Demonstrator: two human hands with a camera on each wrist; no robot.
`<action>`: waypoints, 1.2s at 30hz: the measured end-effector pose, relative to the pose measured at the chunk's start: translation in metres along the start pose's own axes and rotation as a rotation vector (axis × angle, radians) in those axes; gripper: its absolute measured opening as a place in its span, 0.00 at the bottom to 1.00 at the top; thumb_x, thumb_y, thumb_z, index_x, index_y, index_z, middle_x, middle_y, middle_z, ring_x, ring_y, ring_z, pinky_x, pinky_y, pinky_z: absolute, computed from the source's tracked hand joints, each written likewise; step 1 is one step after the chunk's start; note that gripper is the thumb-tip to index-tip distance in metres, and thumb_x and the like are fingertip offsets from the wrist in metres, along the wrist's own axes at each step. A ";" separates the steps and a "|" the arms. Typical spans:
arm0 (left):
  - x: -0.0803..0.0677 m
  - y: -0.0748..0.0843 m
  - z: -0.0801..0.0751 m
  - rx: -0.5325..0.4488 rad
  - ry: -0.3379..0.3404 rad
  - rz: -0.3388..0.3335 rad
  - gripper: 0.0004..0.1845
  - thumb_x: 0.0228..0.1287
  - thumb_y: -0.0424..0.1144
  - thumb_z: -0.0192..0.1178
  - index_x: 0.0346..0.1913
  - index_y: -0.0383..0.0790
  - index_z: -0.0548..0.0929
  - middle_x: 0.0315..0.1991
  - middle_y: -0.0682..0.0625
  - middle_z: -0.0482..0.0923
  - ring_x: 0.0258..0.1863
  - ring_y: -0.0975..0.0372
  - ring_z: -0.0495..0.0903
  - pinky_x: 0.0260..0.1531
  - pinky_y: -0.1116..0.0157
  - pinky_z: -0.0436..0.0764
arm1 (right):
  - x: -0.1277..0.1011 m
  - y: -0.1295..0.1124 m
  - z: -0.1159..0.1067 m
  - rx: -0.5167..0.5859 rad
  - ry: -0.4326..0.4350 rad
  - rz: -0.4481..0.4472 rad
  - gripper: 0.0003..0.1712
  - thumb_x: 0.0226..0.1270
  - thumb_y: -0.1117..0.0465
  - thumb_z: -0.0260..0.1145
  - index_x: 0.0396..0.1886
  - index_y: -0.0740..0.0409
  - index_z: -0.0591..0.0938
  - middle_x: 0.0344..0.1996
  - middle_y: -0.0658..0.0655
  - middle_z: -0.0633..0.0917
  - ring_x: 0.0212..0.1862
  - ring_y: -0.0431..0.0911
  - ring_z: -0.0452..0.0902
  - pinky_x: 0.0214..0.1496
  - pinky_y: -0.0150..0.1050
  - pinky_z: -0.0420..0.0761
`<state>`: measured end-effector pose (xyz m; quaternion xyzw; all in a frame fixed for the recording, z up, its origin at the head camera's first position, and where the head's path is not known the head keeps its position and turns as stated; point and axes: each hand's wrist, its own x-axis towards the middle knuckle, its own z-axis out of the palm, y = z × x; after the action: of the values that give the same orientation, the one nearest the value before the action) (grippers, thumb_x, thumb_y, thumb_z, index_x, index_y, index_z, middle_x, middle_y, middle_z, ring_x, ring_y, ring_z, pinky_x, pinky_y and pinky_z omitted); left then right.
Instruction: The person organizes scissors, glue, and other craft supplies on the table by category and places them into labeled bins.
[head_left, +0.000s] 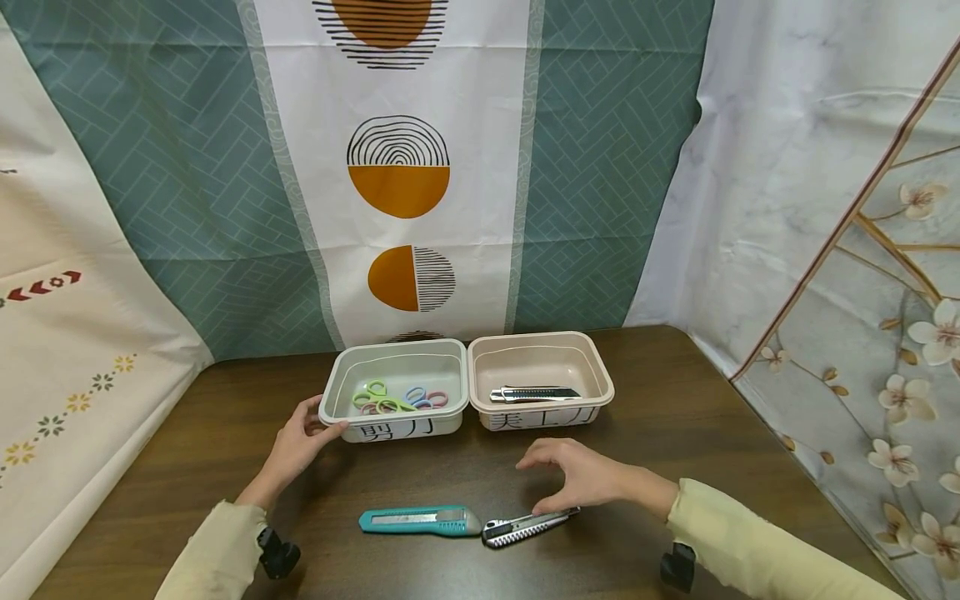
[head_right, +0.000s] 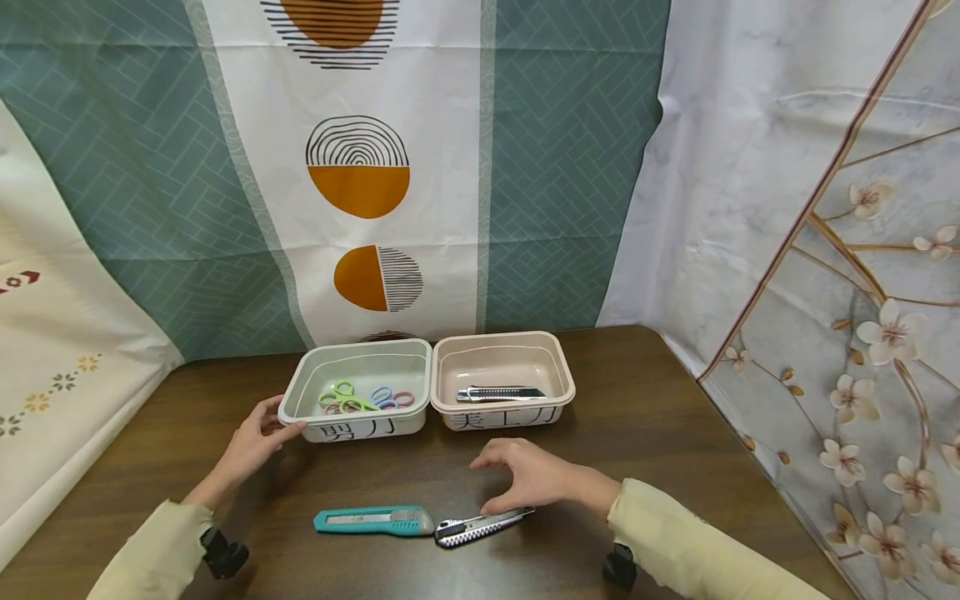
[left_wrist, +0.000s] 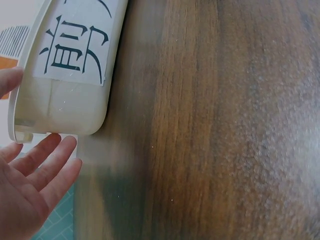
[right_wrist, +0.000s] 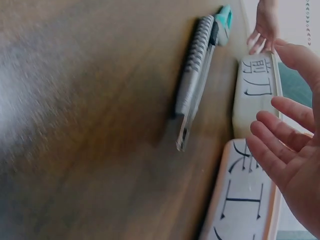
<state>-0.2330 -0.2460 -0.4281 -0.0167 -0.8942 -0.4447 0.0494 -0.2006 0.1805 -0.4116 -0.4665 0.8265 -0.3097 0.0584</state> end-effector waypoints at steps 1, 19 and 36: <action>0.000 0.000 0.000 -0.002 0.000 0.001 0.38 0.59 0.47 0.60 0.65 0.31 0.56 0.52 0.31 0.71 0.47 0.48 0.75 0.38 0.63 0.76 | 0.000 0.000 0.002 0.003 -0.004 0.004 0.28 0.49 0.49 0.71 0.47 0.61 0.79 0.41 0.55 0.80 0.40 0.47 0.75 0.40 0.37 0.75; 0.001 -0.002 0.000 -0.005 0.002 0.001 0.38 0.59 0.47 0.60 0.64 0.32 0.56 0.52 0.31 0.71 0.46 0.48 0.76 0.39 0.62 0.76 | -0.005 0.003 0.028 -0.018 -0.075 -0.024 0.23 0.46 0.54 0.73 0.42 0.59 0.81 0.34 0.50 0.79 0.33 0.35 0.72 0.34 0.26 0.72; 0.000 -0.002 0.001 -0.008 0.001 -0.001 0.38 0.59 0.48 0.60 0.65 0.32 0.55 0.53 0.32 0.71 0.46 0.49 0.75 0.37 0.65 0.75 | -0.007 0.000 0.039 -0.124 -0.088 -0.069 0.17 0.45 0.57 0.73 0.38 0.54 0.81 0.32 0.44 0.78 0.34 0.31 0.70 0.37 0.22 0.68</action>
<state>-0.2335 -0.2464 -0.4297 -0.0160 -0.8924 -0.4482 0.0494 -0.1822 0.1681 -0.4445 -0.5106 0.8241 -0.2391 0.0550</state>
